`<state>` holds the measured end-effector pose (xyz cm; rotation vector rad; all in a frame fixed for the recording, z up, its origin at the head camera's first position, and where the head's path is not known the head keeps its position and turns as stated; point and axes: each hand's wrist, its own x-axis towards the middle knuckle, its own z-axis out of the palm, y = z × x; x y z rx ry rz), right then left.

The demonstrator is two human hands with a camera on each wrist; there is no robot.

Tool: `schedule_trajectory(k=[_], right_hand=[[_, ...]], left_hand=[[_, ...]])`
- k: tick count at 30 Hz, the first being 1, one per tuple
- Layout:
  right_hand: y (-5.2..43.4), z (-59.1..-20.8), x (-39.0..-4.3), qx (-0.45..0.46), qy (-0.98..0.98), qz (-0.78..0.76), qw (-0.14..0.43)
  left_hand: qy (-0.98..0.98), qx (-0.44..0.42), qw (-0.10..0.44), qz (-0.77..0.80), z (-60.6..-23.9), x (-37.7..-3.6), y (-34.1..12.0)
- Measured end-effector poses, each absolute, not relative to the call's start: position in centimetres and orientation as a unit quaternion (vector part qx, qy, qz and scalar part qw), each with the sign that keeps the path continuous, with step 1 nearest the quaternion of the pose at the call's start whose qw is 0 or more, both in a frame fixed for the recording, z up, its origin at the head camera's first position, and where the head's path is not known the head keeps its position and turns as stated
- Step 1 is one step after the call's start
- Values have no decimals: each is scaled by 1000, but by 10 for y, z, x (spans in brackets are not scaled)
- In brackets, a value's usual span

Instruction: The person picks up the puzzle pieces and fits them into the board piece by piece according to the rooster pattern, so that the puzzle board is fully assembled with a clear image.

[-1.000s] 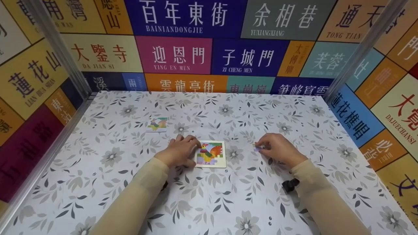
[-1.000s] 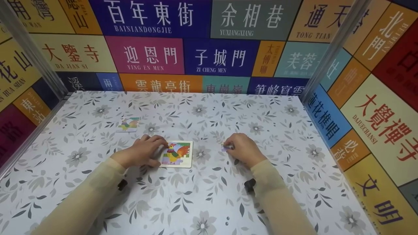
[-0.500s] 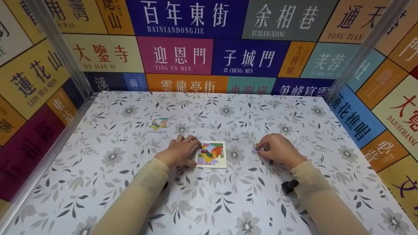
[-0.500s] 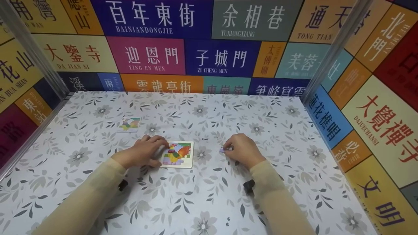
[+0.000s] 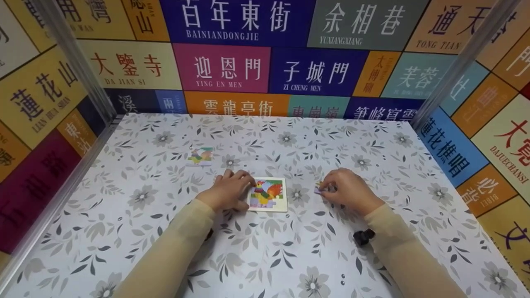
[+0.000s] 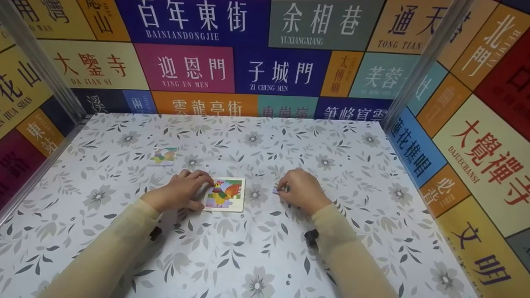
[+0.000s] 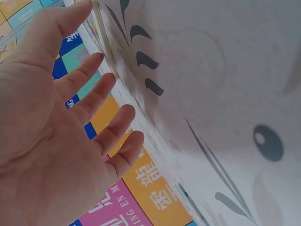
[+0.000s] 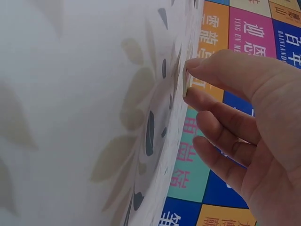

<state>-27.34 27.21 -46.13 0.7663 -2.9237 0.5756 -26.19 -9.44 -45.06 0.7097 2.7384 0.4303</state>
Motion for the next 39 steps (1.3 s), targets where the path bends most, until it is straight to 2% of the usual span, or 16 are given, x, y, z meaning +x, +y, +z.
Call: schedule_trajectory(k=[13, 26, 39], right_hand=[[255, -461, -266, 264, -941, 209, 26], [236, -459, -260, 267, -941, 209, 19], [220, -460, -253, 320, -926, 197, 25]], left_hand=[[949, 235, 153, 142, -451, -262, -94], [948, 241, 143, 149, -450, -261, -94], [951, 236, 149, 133, -451, -263, -92]])
